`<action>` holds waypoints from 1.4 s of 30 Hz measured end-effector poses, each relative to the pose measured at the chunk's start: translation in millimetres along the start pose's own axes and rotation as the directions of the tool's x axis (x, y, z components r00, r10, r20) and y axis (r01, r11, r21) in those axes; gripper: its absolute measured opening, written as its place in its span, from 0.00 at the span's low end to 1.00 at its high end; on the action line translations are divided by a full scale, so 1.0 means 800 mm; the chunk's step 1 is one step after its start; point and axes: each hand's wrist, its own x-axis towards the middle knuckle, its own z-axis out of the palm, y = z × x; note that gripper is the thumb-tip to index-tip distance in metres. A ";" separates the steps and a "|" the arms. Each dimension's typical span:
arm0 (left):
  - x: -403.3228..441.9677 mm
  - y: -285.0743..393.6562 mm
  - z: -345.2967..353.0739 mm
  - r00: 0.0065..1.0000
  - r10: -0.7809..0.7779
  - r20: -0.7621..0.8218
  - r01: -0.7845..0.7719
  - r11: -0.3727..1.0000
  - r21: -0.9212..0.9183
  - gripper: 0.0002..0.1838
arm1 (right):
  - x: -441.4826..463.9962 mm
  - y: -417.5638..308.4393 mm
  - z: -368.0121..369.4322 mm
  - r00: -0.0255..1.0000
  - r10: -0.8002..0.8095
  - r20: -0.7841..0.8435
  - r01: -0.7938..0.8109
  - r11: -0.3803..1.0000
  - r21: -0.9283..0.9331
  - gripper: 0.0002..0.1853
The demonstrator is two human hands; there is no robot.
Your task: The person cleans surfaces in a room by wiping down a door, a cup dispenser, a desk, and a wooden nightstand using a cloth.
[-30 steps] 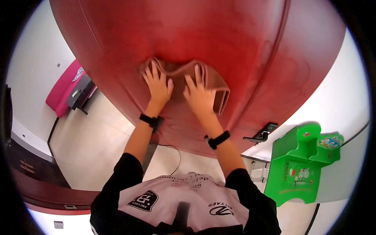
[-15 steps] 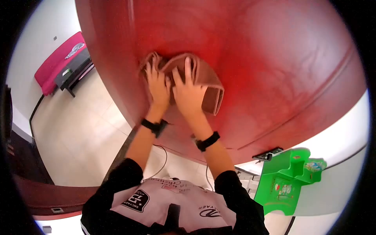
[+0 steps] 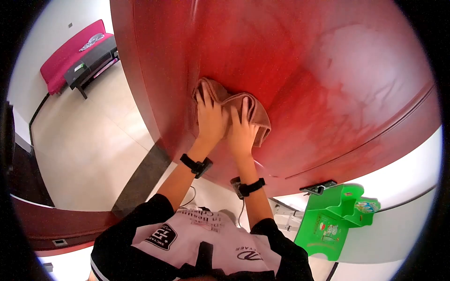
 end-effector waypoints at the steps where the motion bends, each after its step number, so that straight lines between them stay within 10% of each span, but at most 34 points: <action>1: 0.013 0.004 -0.003 0.997 -0.036 -0.062 0.037 0.999 0.007 0.28 | 0.010 -0.002 -0.003 0.999 0.017 -0.035 -0.017 1.000 -0.004 0.22; 10: -0.043 -0.028 -0.012 0.950 -0.290 0.115 0.308 0.932 -0.193 0.27 | 0.010 -0.035 0.034 0.979 -0.206 -0.005 0.205 0.973 0.106 0.20; 14: -0.076 0.001 -0.007 0.891 -0.246 0.383 0.364 0.890 -0.276 0.22 | -0.075 0.016 0.045 0.984 0.062 0.167 -0.079 0.992 0.100 0.23; 16: -0.066 0.030 0.001 0.976 0.144 0.166 -0.108 0.972 -0.209 0.21 | -0.054 0.029 0.014 0.992 0.099 0.076 -0.102 0.994 0.029 0.22; 19: -0.026 0.066 -0.017 0.966 0.229 0.120 -0.183 0.933 -0.309 0.22 | -0.036 0.046 -0.030 0.981 0.189 0.035 -0.192 0.967 0.167 0.20; 28: -0.107 0.106 0.038 0.942 0.199 0.271 -0.068 0.902 -0.426 0.26 | -0.132 0.125 -0.042 0.961 0.202 0.188 -0.181 0.976 -0.124 0.22; 31: -0.079 0.181 0.028 0.899 0.321 0.299 -0.084 0.795 -0.601 0.25 | -0.110 0.162 -0.083 0.954 0.290 -0.079 -0.289 0.957 0.023 0.24; 38: -0.061 0.233 0.051 0.933 0.343 0.109 -0.234 0.808 -0.541 0.22 | -0.087 0.195 -0.134 0.979 0.185 -0.081 -0.175 0.978 0.117 0.20; 42: -0.107 0.253 0.053 0.795 0.463 0.392 -0.276 0.851 -0.447 0.24 | -0.163 0.225 -0.131 0.926 0.376 -0.040 -0.364 0.915 0.175 0.19</action>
